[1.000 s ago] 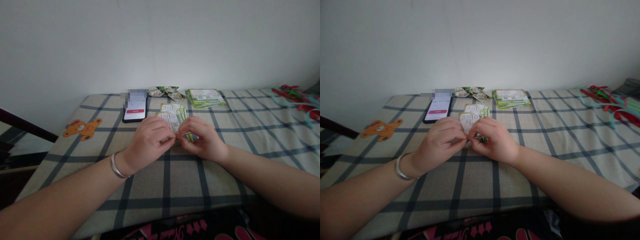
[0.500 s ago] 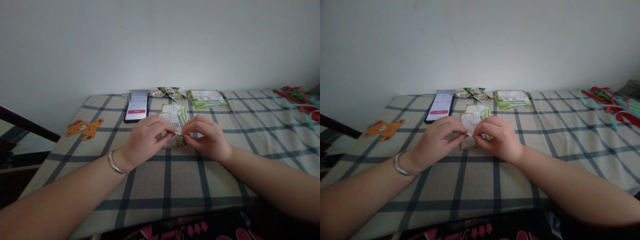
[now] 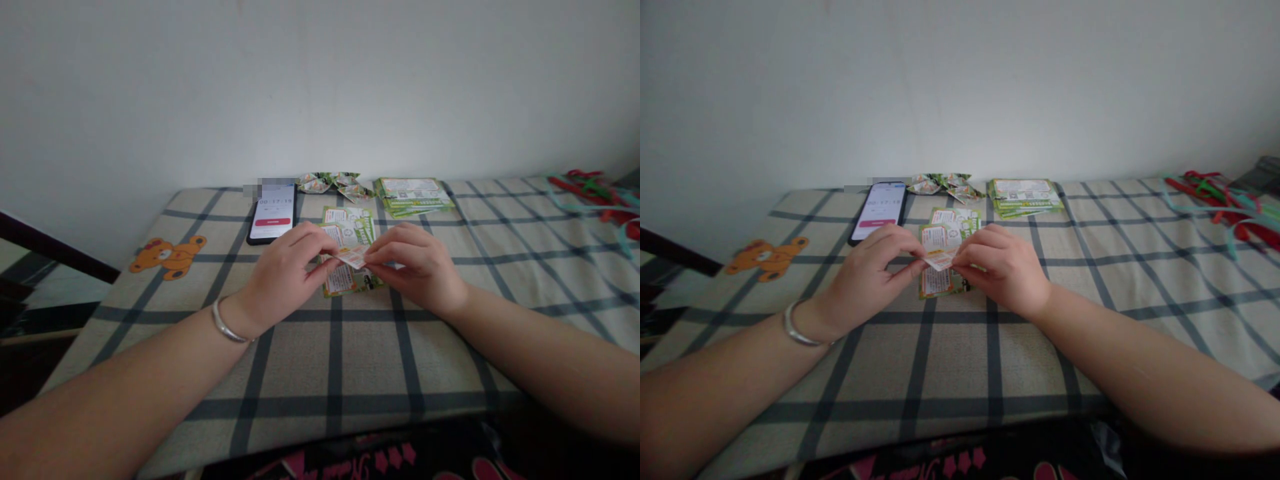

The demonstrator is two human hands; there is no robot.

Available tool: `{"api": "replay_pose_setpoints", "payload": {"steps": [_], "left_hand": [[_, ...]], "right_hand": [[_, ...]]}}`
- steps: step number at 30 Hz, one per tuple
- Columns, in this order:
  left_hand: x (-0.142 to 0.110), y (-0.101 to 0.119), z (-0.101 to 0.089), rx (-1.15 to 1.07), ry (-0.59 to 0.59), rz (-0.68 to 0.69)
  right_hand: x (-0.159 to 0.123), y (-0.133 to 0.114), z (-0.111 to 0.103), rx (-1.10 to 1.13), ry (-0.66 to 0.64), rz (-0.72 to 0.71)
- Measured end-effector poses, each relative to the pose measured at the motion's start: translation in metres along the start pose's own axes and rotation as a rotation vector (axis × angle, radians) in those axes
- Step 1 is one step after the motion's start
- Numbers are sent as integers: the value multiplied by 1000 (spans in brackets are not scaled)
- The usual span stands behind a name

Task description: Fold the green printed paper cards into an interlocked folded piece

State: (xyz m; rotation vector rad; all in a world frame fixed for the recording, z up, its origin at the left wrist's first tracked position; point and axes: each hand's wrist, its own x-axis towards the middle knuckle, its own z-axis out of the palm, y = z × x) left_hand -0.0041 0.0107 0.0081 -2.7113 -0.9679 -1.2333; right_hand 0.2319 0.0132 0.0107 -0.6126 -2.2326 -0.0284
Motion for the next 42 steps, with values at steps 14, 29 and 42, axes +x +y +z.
{"api": "replay_pose_setpoints", "payload": {"steps": [14, 29, 42], "left_hand": [[-1, -8, 10, -383, -27, -224], [2, 0, 3, -158, -52, -23], [2, 6, 1, -53, -153, 189]], "right_hand": [[-1, 1, 6, -52, -149, 178], [-2, -1, 10, 74, -209, 359], [-2, -2, 3, 45, -214, 286]]}}
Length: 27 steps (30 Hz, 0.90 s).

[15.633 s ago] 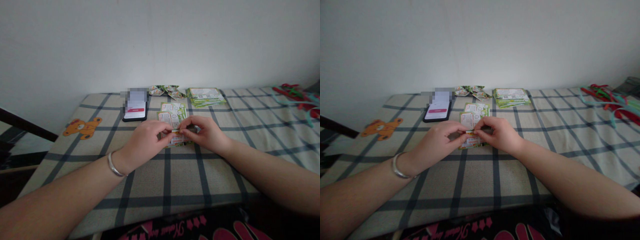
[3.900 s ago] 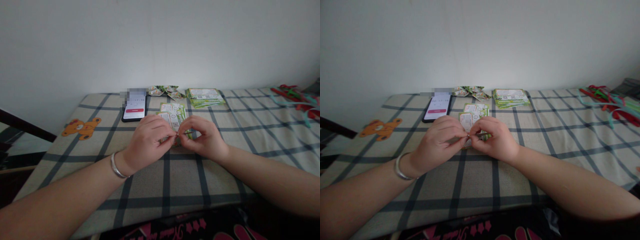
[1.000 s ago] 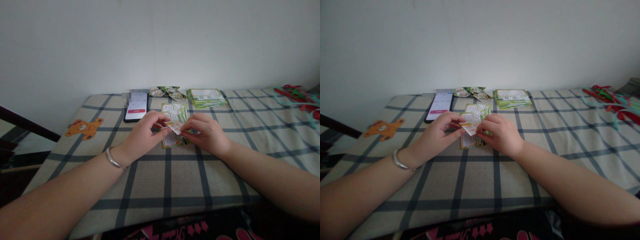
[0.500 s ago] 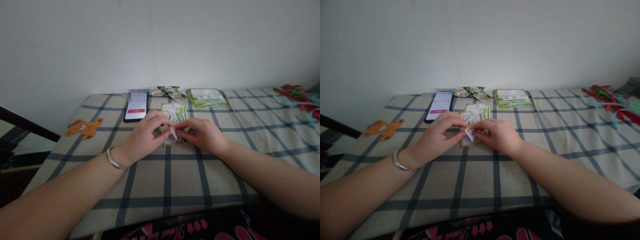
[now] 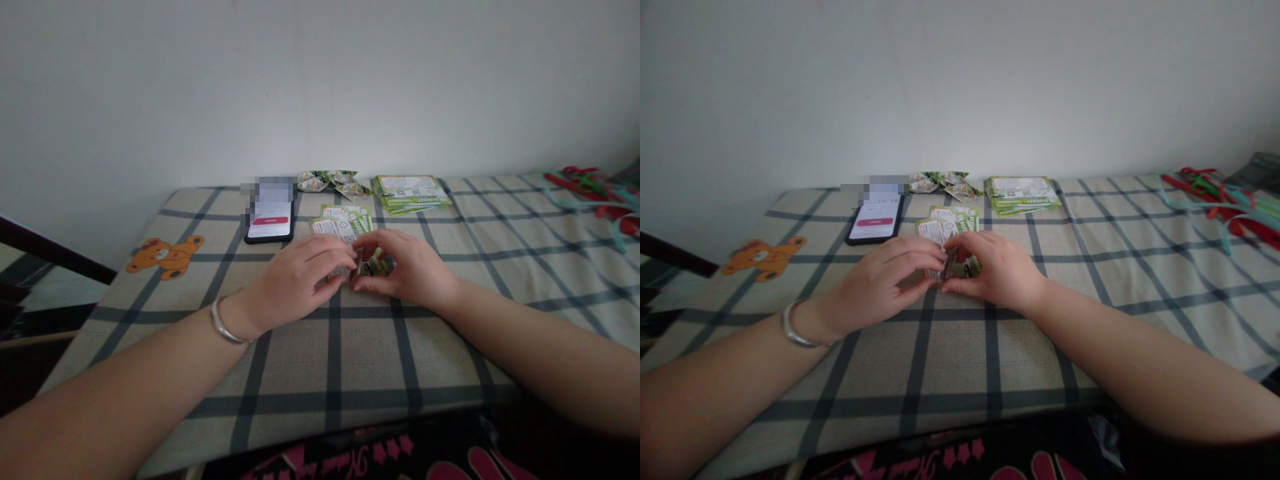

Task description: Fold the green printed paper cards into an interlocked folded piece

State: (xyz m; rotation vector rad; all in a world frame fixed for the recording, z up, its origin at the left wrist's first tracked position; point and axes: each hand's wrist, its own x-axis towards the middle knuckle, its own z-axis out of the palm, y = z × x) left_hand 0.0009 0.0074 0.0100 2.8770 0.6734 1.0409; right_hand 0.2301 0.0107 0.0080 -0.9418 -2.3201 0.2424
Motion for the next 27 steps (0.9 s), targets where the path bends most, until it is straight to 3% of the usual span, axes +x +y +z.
{"api": "replay_pose_setpoints", "payload": {"steps": [9, 14, 21, 27], "left_hand": [[-1, 0, -4, 93, -23, -19], [-2, -2, -3, 172, -37, -27], [-2, -6, -1, 225, -12, -27], [-3, -8, 1, 272, -59, -35]], "right_hand": [[2, 9, -10, -101, -19, -96], [2, 19, -18, -229, -60, -248], [3, 21, -23, -201, -152, -346], [5, 17, -23, -100, -241, -376]]}}
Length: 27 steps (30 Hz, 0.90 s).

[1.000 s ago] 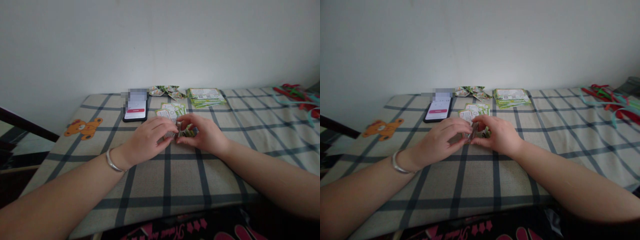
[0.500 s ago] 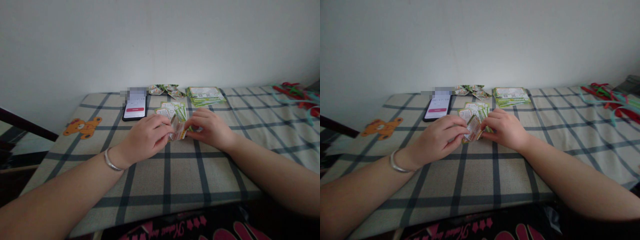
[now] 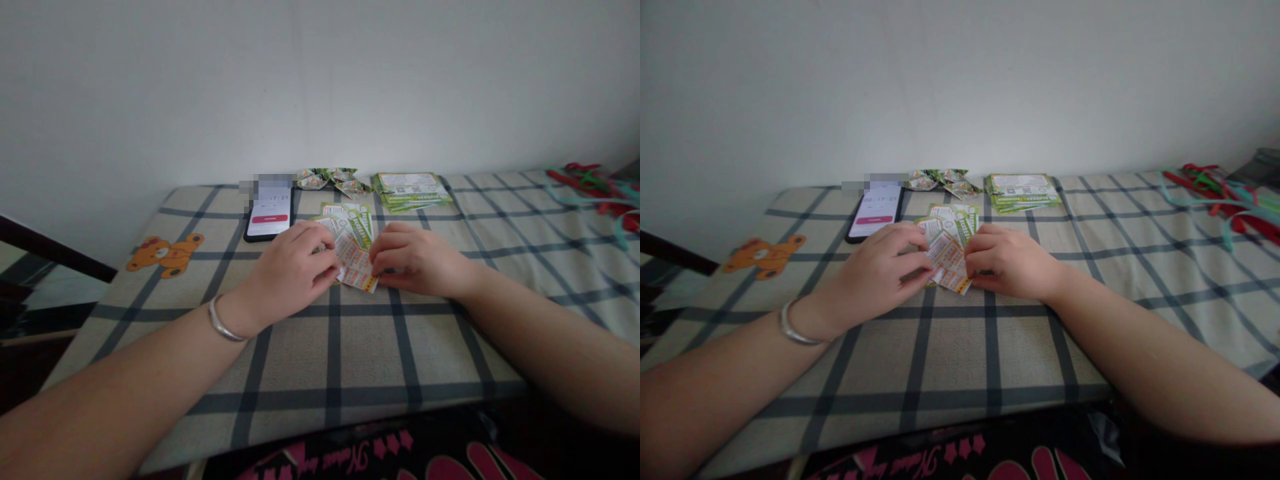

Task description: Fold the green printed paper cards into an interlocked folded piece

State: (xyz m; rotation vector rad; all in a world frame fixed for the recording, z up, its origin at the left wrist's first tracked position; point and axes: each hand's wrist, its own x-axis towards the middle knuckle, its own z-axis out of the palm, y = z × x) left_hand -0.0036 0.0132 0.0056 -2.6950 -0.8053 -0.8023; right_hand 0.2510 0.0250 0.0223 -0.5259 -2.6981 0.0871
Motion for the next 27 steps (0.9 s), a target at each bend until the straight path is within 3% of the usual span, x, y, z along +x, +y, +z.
{"api": "replay_pose_setpoints", "payload": {"steps": [9, 21, 27], "left_hand": [[0, 1, 0, 11, -134, 143], [0, 1, 0, -44, -188, 162], [0, 3, -1, -25, -156, 180]], "right_hand": [[-1, 0, 5, 96, -79, 4], [0, -4, 6, 33, -94, -16], [2, -5, 5, 45, -87, 18]]}}
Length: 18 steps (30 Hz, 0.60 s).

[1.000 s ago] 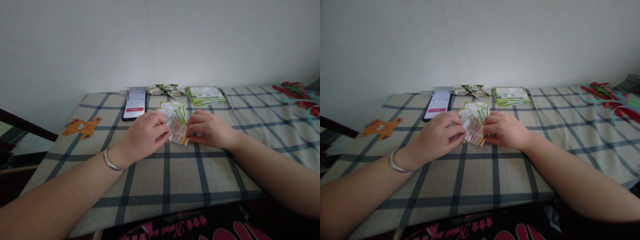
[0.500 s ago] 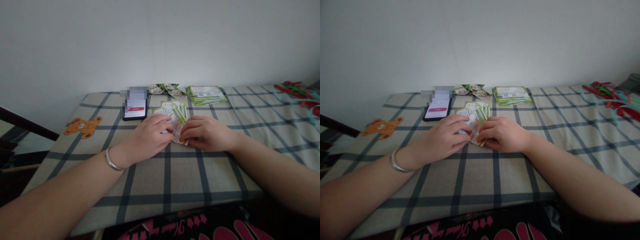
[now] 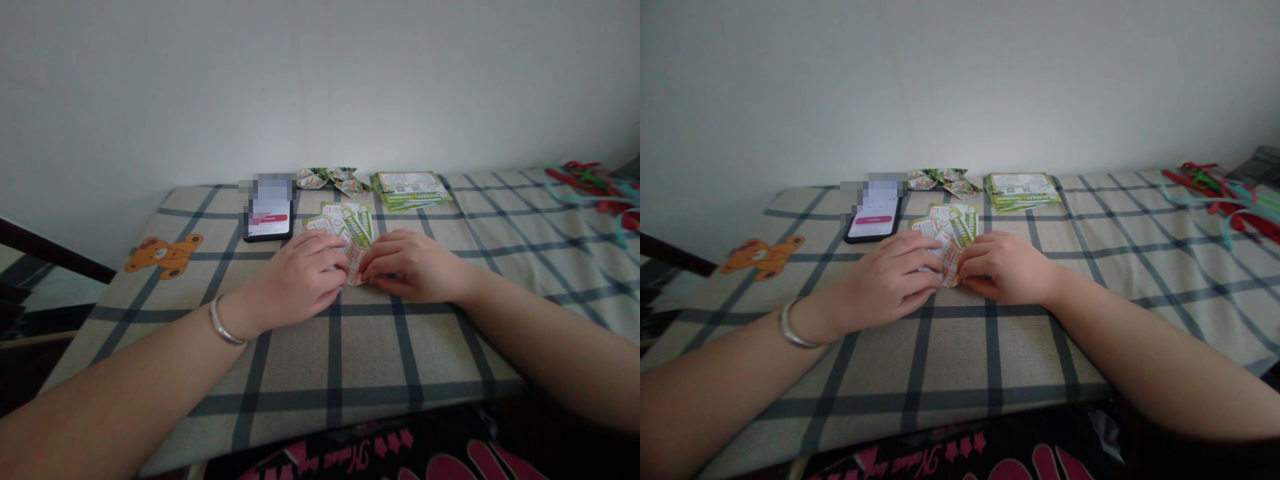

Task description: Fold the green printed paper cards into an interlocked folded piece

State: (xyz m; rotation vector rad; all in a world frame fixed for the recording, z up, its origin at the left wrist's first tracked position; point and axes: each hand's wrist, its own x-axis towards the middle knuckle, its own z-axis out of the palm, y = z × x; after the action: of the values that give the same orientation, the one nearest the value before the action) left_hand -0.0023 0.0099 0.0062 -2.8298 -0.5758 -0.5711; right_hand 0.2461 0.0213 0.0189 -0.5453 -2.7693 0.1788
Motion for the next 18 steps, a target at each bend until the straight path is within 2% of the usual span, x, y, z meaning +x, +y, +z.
{"api": "replay_pose_setpoints", "payload": {"steps": [7, 13, 18], "left_hand": [[0, -1, -1, -67, 1, 2], [0, 0, -1, -74, 7, 37], [-1, -1, 2, -98, 9, 41]], "right_hand": [[-1, 0, -1, 60, -28, 81], [2, 0, -2, 76, 15, 167], [5, 1, 7, 14, 78, 215]]}}
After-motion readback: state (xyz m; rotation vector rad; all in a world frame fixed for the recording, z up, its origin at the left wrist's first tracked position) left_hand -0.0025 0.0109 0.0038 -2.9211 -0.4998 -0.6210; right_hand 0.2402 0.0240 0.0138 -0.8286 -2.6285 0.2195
